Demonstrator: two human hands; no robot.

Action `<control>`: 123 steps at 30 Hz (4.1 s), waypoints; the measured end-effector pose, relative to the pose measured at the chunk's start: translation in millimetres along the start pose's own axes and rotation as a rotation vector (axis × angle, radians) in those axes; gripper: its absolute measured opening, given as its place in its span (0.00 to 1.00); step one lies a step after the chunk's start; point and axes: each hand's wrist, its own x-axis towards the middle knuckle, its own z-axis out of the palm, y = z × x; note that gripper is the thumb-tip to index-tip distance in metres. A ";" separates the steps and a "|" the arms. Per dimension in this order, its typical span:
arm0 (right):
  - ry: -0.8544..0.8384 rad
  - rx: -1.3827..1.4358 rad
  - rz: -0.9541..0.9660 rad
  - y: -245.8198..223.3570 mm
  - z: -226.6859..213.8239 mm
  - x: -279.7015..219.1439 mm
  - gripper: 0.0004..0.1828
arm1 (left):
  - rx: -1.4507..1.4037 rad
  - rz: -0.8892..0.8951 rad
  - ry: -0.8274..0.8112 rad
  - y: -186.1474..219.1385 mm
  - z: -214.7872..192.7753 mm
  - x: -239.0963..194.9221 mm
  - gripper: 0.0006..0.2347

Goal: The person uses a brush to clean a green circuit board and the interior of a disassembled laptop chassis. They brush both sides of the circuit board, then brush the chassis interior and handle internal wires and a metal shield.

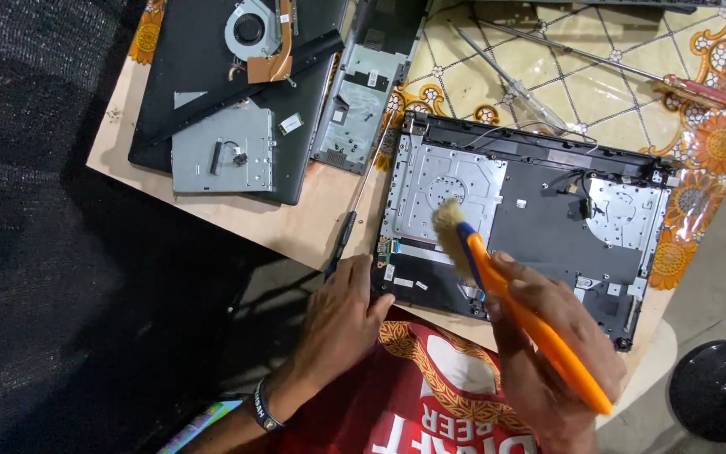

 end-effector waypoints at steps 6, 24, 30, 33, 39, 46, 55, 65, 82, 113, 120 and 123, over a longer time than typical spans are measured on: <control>0.006 0.120 -0.054 -19.4 11.0 18.2 0.11 | -0.064 -0.045 0.159 -4.2 6.3 4.7 0.18; 0.059 0.141 0.045 4.4 19.8 -4.6 0.14 | -0.056 0.034 0.299 -4.1 25.1 29.0 0.16; -0.032 0.011 0.066 28.0 22.7 -15.0 0.14 | 0.027 0.136 0.288 -6.6 29.1 34.9 0.03; -0.055 -0.014 0.053 32.7 25.0 -21.7 0.16 | -0.042 -0.035 0.167 -2.9 25.6 35.0 0.03; -0.108 -0.123 0.055 31.5 29.7 -29.7 0.14 | -0.091 -0.014 0.185 -10.0 34.8 35.7 0.06; -0.132 -0.135 0.114 40.3 26.9 -36.8 0.17 | -0.124 -0.022 0.178 -13.2 28.3 30.6 0.26; -0.107 -0.163 0.221 50.9 26.0 -39.7 0.15 | 0.023 0.052 0.164 -19.4 26.9 35.9 0.13; 0.245 0.352 0.706 76.0 37.4 -35.9 0.14 | 0.275 0.221 0.076 -17.9 22.8 49.4 0.07; 0.176 0.486 0.719 82.2 26.2 -42.9 0.14 | -0.264 -0.048 0.015 -20.3 -4.5 34.2 0.11; 0.229 0.331 0.395 32.4 10.7 -11.3 0.13 | -0.105 0.112 0.259 -8.6 13.6 33.4 0.13; 0.110 0.139 0.207 31.0 27.7 8.0 0.10 | -0.138 0.107 0.263 -13.8 14.9 31.0 0.14; -0.040 0.322 0.144 72.0 39.5 5.4 0.10 | -0.163 0.176 0.273 -12.2 9.7 27.2 0.12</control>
